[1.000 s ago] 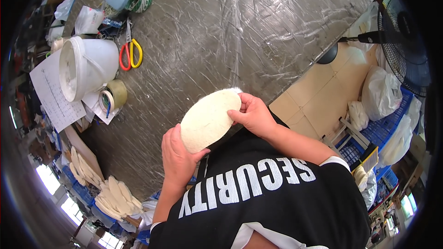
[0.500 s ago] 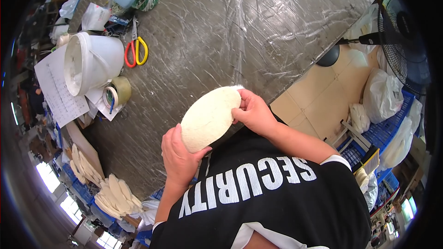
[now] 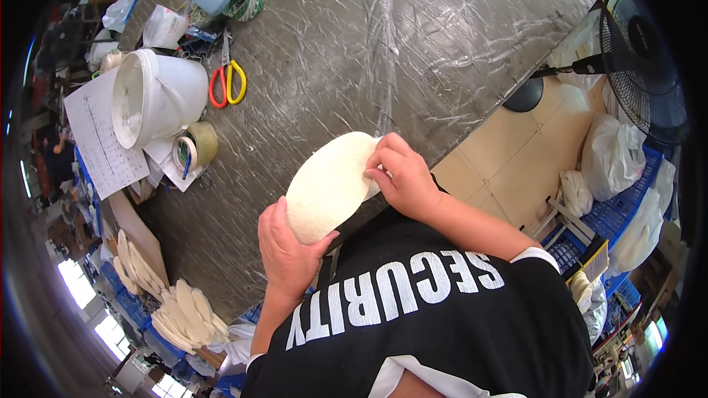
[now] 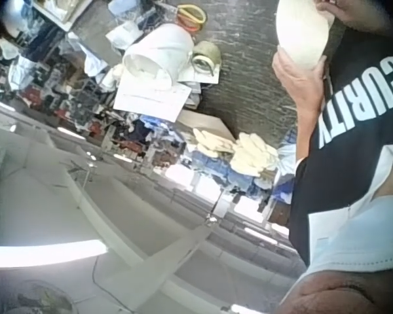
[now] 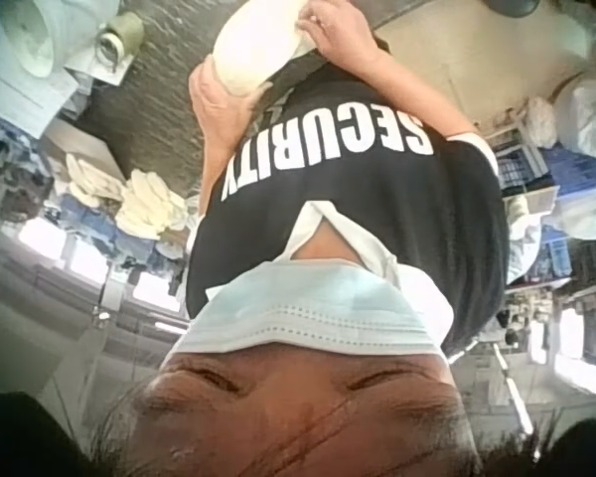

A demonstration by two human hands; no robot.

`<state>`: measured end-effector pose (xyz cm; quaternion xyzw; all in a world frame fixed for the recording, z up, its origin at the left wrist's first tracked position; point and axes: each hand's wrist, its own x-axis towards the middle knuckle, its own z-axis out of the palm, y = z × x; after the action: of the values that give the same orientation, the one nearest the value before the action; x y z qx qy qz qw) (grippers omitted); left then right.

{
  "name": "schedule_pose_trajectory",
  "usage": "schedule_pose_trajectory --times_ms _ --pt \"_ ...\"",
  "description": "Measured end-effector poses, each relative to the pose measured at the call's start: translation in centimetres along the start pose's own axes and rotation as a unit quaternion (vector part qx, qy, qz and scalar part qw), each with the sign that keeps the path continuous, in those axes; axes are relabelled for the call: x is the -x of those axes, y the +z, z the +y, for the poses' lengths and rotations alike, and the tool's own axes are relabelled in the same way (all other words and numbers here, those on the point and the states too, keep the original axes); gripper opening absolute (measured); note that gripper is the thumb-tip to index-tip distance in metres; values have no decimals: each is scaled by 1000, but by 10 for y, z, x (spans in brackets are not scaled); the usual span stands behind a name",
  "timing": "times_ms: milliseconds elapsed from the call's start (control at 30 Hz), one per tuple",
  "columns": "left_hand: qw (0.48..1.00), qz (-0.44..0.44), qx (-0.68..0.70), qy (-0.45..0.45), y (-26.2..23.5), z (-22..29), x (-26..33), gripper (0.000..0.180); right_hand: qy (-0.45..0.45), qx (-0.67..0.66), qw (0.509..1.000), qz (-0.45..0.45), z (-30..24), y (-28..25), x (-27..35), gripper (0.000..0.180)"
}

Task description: Attaching a white lining material to shoe insoles and inspecting the bond.

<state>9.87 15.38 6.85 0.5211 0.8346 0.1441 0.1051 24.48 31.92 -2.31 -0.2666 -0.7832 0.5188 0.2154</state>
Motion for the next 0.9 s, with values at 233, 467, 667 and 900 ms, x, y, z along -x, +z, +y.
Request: schedule_pose_trajectory --times_ms 233,467,667,900 --pt "1000 -5 13 -14 2 -8 3 95 39 -156 966 201 10 -7 -2 13" --pt "999 -12 21 30 4 -2 -2 94 -169 21 984 -47 -19 6 -15 18" --pt "999 -23 26 22 5 -7 0 94 -178 114 975 -73 -16 21 -16 10" --pt "994 -28 85 -64 0 -27 1 91 -9 -14 983 182 22 -38 2 15"
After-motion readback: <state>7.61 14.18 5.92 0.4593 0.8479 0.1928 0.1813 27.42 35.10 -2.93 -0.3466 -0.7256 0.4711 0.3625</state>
